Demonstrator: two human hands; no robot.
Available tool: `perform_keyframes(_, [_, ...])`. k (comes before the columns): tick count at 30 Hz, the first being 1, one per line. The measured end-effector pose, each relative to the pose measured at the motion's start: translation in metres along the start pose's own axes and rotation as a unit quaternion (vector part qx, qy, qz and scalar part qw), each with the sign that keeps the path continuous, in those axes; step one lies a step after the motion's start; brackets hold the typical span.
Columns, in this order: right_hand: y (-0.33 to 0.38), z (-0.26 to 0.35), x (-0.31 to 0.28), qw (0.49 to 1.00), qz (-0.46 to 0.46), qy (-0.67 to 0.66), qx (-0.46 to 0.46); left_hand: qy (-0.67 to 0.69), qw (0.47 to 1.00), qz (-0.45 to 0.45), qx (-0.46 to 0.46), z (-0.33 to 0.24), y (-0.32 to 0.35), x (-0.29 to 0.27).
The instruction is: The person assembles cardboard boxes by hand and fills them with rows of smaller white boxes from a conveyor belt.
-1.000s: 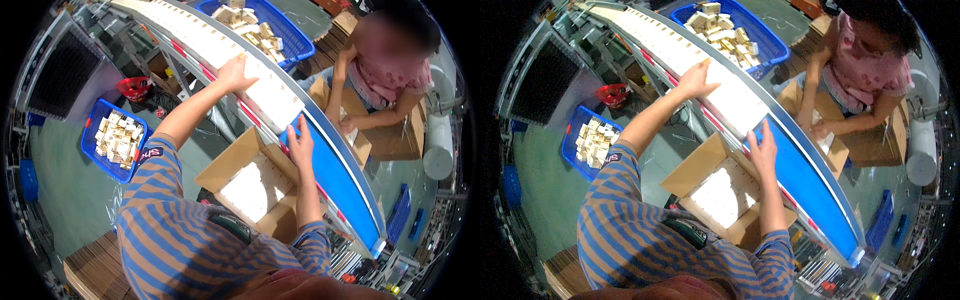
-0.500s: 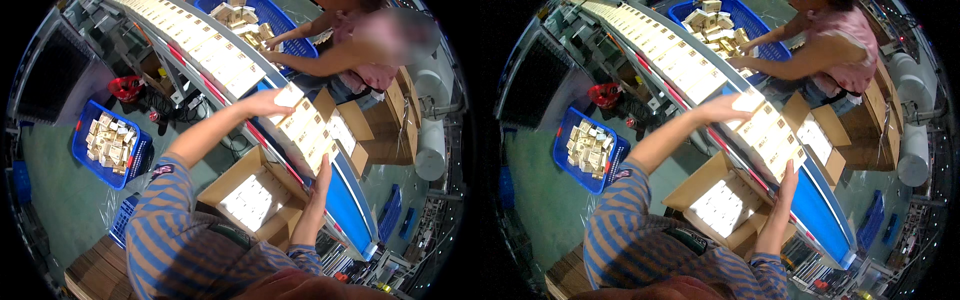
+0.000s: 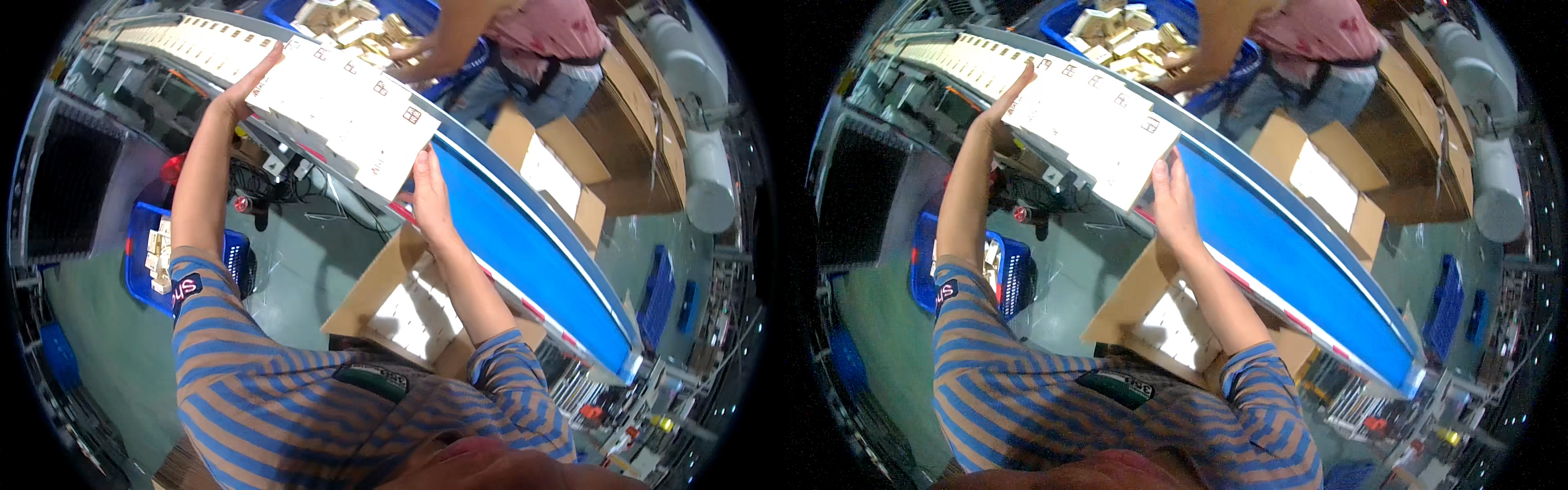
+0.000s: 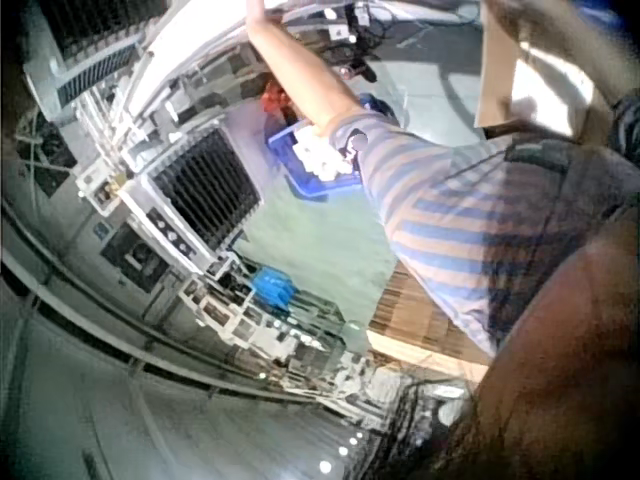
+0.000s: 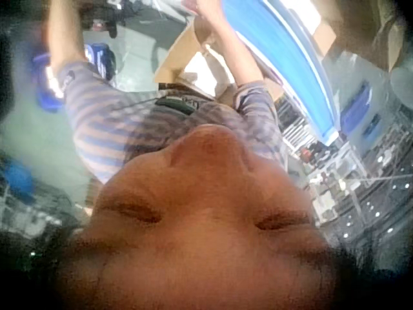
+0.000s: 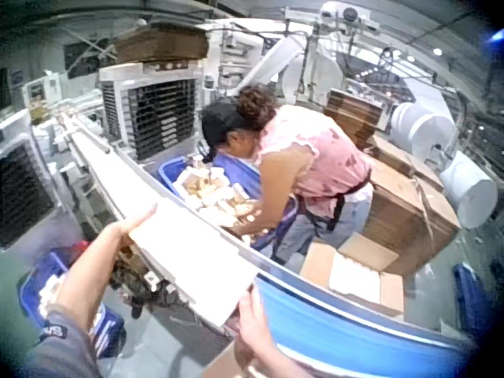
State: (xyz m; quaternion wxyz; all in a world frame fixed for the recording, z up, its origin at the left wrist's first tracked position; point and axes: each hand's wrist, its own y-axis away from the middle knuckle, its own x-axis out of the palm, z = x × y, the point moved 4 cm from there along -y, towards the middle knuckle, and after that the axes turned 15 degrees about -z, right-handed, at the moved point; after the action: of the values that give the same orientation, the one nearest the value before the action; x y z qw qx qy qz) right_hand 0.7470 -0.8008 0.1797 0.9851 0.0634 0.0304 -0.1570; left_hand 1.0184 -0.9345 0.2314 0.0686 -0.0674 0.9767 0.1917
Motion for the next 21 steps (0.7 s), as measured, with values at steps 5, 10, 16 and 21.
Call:
perform_keyframes(5, [0.033,-0.02,-0.106,0.993,-0.015,0.115,0.03,0.073,0.991,0.113,0.001,0.071,0.005,0.092])
perform_keyframes(10, [0.034,-0.038,-0.215,0.983,-0.17,-0.015,0.071,0.123,0.97,0.203,-0.047,0.082,0.079,0.216])
perform_keyframes(16, [0.103,0.002,-0.293,0.965,-0.243,-0.092,0.025,0.092,0.937,0.333,0.055,0.049,0.163,0.241])
perform_keyframes(21, [0.227,0.006,-0.311,0.969,-0.221,-0.067,0.083,-0.016,0.931,0.36,0.048,0.077,0.256,0.196])
